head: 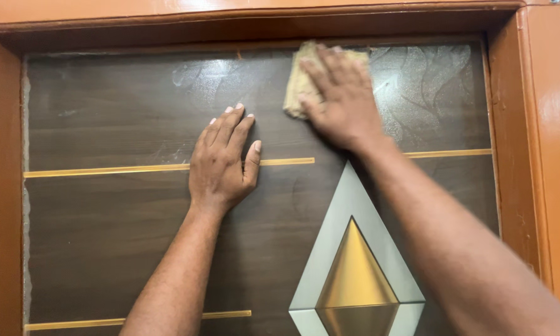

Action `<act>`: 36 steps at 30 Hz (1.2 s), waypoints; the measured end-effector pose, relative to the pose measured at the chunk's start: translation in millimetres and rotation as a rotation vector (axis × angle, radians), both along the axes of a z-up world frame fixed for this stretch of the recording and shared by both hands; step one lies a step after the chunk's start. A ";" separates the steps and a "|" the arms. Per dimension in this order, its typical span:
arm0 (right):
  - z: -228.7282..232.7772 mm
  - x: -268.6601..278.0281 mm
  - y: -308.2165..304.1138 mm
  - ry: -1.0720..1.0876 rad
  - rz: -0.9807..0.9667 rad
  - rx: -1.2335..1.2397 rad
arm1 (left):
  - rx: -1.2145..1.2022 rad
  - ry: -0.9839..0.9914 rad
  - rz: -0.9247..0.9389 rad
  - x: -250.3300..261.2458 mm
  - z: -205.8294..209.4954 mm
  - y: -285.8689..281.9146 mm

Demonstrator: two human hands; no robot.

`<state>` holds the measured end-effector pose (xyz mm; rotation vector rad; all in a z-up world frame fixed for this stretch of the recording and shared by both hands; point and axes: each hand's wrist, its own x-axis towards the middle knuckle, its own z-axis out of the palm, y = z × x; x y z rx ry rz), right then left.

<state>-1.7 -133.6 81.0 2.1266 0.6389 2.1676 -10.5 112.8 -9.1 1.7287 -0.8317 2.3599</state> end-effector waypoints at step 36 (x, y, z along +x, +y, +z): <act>-55.9 -0.2 -112.4 0.126 -0.126 0.236 | -0.007 0.002 0.010 -2.0 -0.8 -1.7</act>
